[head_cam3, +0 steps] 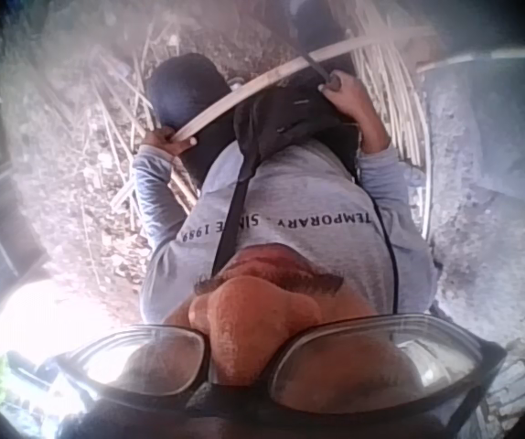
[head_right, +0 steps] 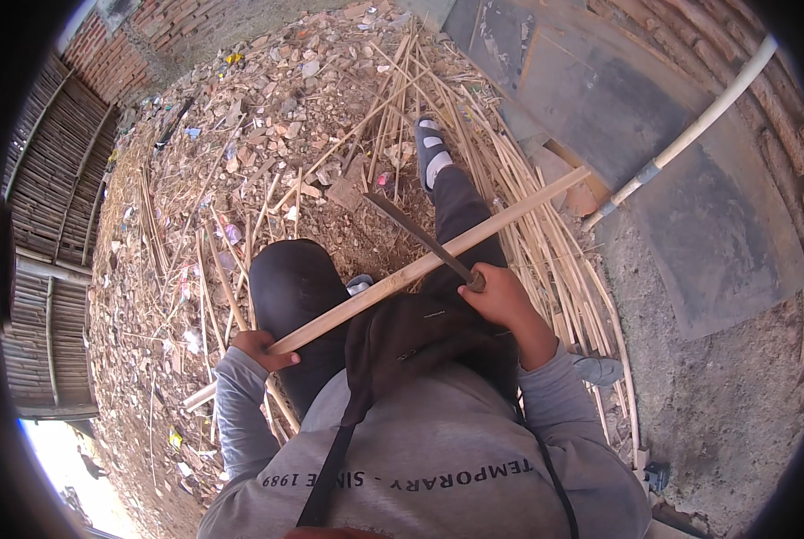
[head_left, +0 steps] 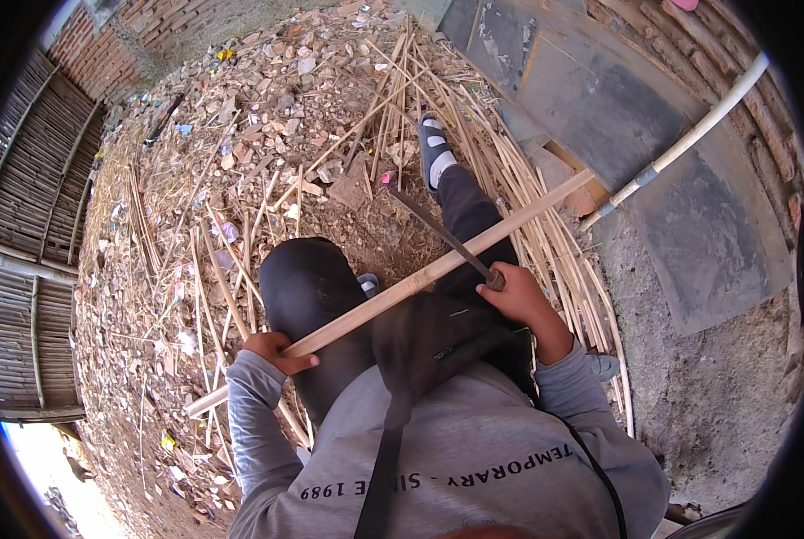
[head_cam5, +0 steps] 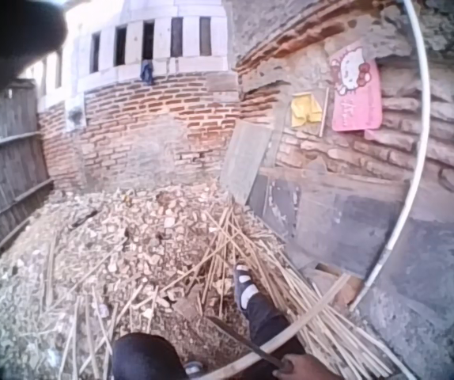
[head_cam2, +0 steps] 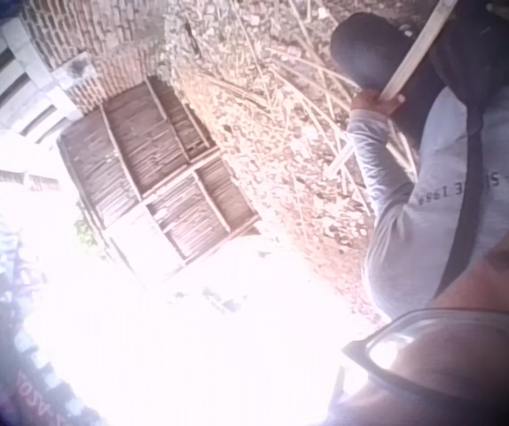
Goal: The person shaves a strip of bamboo by hand using a large knife, pulling the blade along the length of the wood while sitting on the ground.
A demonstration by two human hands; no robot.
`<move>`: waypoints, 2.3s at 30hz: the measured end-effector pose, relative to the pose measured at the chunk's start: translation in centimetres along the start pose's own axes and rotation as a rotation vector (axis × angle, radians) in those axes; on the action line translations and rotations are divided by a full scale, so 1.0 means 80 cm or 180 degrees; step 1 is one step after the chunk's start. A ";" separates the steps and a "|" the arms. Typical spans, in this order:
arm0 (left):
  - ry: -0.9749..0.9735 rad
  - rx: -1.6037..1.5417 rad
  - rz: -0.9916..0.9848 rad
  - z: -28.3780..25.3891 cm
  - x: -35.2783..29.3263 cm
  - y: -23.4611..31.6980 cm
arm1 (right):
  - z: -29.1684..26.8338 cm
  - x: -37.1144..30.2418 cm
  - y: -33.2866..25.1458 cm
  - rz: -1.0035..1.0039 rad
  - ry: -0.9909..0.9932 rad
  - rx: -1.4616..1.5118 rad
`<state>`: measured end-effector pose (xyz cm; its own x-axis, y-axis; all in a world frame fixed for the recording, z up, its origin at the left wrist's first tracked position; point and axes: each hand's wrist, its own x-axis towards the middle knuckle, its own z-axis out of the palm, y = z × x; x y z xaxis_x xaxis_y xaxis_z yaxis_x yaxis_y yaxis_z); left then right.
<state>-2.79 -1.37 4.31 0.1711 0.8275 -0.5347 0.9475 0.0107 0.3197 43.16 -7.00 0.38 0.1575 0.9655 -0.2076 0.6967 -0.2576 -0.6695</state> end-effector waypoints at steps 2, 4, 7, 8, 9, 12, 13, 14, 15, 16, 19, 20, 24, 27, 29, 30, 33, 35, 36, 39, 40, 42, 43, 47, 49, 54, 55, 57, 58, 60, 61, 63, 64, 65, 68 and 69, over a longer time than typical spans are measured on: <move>0.0020 0.0033 0.0033 0.000 0.000 0.001 | 0.000 0.000 0.001 0.0023 -0.0011 0.0035; 0.0012 0.0030 0.0018 -0.002 -0.001 0.002 | 0.000 0.000 0.003 0.0021 -0.0012 0.0022; -0.0012 0.0006 0.0014 -0.006 -0.004 0.010 | 0.000 0.000 0.003 0.0009 -0.0003 0.0019; -0.0013 0.0013 0.0015 -0.007 -0.005 0.011 | 0.000 -0.001 0.002 -0.0002 0.0007 0.0027; -0.0025 -0.0026 0.0018 -0.007 -0.005 0.012 | 0.000 -0.001 0.002 0.0001 0.0010 0.0033; -0.0047 -0.0064 0.0023 -0.007 -0.005 0.010 | 0.000 -0.001 0.002 0.0005 -0.0004 0.0030; -0.0056 -0.0073 0.0027 -0.007 -0.004 0.010 | 0.001 0.000 0.003 0.0008 -0.0017 0.0027; -0.0057 -0.0065 0.0029 -0.007 -0.003 0.010 | 0.001 0.000 0.004 0.0012 -0.0030 0.0024; -0.0086 -0.0033 -0.0026 -0.007 -0.002 0.010 | 0.002 0.000 0.005 0.0015 -0.0027 0.0031; -0.0114 -0.0004 -0.0077 -0.007 -0.001 0.010 | 0.002 0.000 0.005 0.0005 -0.0021 0.0038; -0.0116 -0.0035 -0.0071 -0.007 -0.001 0.010 | 0.004 0.000 0.009 -0.0018 0.0007 0.0036; -0.0114 -0.0031 -0.0069 -0.007 -0.001 0.009 | 0.004 0.000 0.009 -0.0034 0.0026 0.0024; -0.0060 -0.0022 0.0001 -0.007 -0.002 0.009 | 0.003 -0.001 0.008 -0.0025 0.0034 0.0045; -0.0060 -0.0022 0.0025 -0.007 -0.002 0.009 | 0.002 -0.002 0.008 -0.0032 0.0023 0.0069; -0.0063 -0.0018 0.0021 -0.006 -0.001 0.008 | 0.000 -0.003 0.008 -0.0059 0.0045 0.0098; -0.0055 -0.0016 0.0037 -0.006 0.000 0.007 | 0.000 -0.003 0.007 -0.0057 0.0044 0.0099; -0.0059 -0.0002 0.0049 -0.005 0.001 0.004 | 0.000 -0.003 0.006 -0.0037 0.0042 0.0093; -0.0070 0.0011 0.0045 -0.005 0.001 0.006 | -0.001 -0.004 0.004 -0.0047 0.0025 0.0097; -0.0074 0.0016 0.0024 -0.006 0.000 0.008 | -0.002 -0.004 0.003 -0.0045 0.0023 0.0098; -0.0082 0.0024 0.0015 -0.007 -0.001 0.011 | -0.003 -0.004 0.004 -0.0137 0.0029 0.0139; -0.0079 0.0028 0.0033 -0.008 -0.001 0.011 | -0.003 -0.003 0.005 -0.0131 0.0027 0.0140; -0.0083 0.0014 0.0030 -0.006 -0.001 0.010 | -0.002 -0.003 0.006 -0.0124 0.0023 0.0140; -0.0084 0.0003 0.0027 -0.006 0.000 0.009 | -0.002 -0.003 0.006 -0.0128 0.0022 0.0147; -0.0063 0.0002 -0.0010 -0.007 -0.002 0.012 | 0.000 -0.001 0.007 -0.0102 0.0010 0.0113; -0.0050 -0.0017 0.0008 -0.006 -0.001 0.010 | 0.002 -0.001 0.009 -0.0107 0.0023 0.0109; -0.0022 -0.0063 0.0045 -0.004 0.000 0.005 | 0.000 -0.002 0.007 -0.0090 0.0009 0.0115; -0.0005 -0.0030 0.0056 -0.003 0.000 0.005 | 0.001 -0.002 0.007 -0.0089 0.0007 0.0116; -0.0018 -0.0091 0.0052 -0.004 -0.001 0.006 | 0.001 -0.002 0.007 -0.0088 0.0007 0.0119; -0.0034 -0.0153 0.0048 -0.005 -0.002 0.007 | 0.001 -0.002 0.007 -0.0090 0.0005 0.0111; -0.0034 -0.0139 0.0043 -0.006 -0.001 0.007 | 0.001 -0.002 0.008 -0.0091 0.0003 0.0106; -0.0036 -0.0129 0.0041 -0.006 -0.001 0.008 | 0.001 -0.002 0.008 -0.0093 0.0012 0.0097; -0.0019 -0.0114 0.0050 -0.005 -0.001 0.008 | 0.002 -0.002 0.010 -0.0094 0.0021 0.0088; -0.0002 -0.0100 0.0055 -0.004 -0.001 0.007 | 0.003 -0.001 0.011 -0.0115 0.0028 0.0088; -0.0005 -0.0098 0.0054 -0.004 -0.001 0.007 | 0.004 -0.001 0.012 -0.0136 0.0036 0.0087; -0.0010 -0.0118 0.0063 -0.004 -0.001 0.007 | 0.003 -0.002 0.010 -0.0063 0.0015 0.0079; 0.0003 -0.0104 0.0061 -0.004 -0.001 0.007 | 0.003 -0.002 0.010 -0.0061 0.0012 0.0079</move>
<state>-2.38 -1.22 4.79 0.1887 0.8283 -0.5276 0.9347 0.0133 0.3552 43.53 -7.35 -0.25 0.1471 0.9703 -0.1920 0.6821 -0.2400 -0.6907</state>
